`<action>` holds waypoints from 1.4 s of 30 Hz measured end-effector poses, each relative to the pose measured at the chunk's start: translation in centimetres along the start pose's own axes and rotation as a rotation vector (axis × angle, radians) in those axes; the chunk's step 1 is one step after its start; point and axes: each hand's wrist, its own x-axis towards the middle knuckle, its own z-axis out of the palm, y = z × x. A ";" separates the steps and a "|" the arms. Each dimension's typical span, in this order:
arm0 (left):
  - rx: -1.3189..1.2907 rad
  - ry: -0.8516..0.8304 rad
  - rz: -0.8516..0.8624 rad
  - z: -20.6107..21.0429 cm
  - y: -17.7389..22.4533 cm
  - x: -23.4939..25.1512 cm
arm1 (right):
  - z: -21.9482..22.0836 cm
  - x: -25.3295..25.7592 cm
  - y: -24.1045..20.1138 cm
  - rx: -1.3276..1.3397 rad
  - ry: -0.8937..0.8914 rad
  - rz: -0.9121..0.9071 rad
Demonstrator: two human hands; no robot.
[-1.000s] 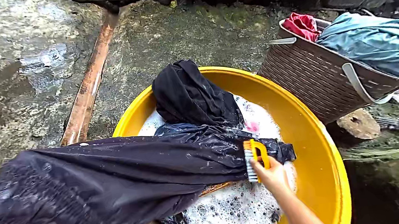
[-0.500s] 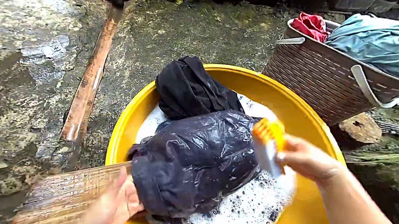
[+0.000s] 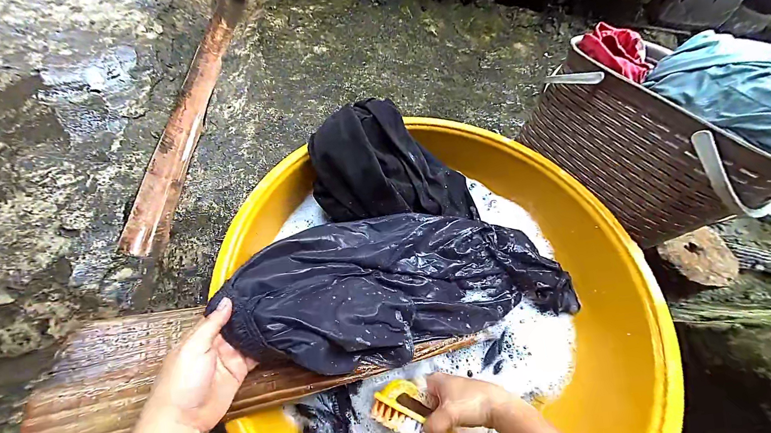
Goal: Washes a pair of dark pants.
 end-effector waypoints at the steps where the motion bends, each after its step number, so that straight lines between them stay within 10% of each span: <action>1: -0.015 0.032 -0.010 -0.2 -0.3 -0.1 | 0.1 -0.4 -2.1 0.122 -0.076 -0.172; 7: 0.009 0.197 -0.045 1.1 -0.6 -1.5 | 7.0 1.0 -17.0 -0.018 0.543 -0.515; 13: -0.099 0.280 0.090 -0.4 0.1 -2.3 | 2.2 4.6 -8.4 -0.416 1.051 -0.124; 18: -0.104 0.299 0.114 -0.4 0.5 -2.1 | -8.0 0.1 -3.1 -0.211 1.095 0.413; 22: -0.050 0.333 0.089 0.1 0.0 -1.2 | 2.1 0.7 -14.6 0.010 0.947 -0.151; 26: -0.033 0.455 0.172 -1.2 0.3 -1.8 | 10.4 3.6 -18.0 -0.364 0.634 -0.454; 30: -0.060 0.450 0.295 -2.4 0.8 -2.6 | 2.7 4.6 -6.1 -0.418 1.101 -0.160; 35: -0.046 0.456 0.312 -1.1 1.3 -1.8 | -8.0 -0.9 -0.3 -0.251 1.061 0.481; 39: 0.065 0.431 0.268 -1.8 -0.2 -1.2 | 2.9 0.7 -11.2 -0.048 1.020 -0.134; 42: 0.102 0.464 0.231 -2.6 -0.2 -1.6 | 10.9 3.5 -16.9 -0.382 0.777 -0.504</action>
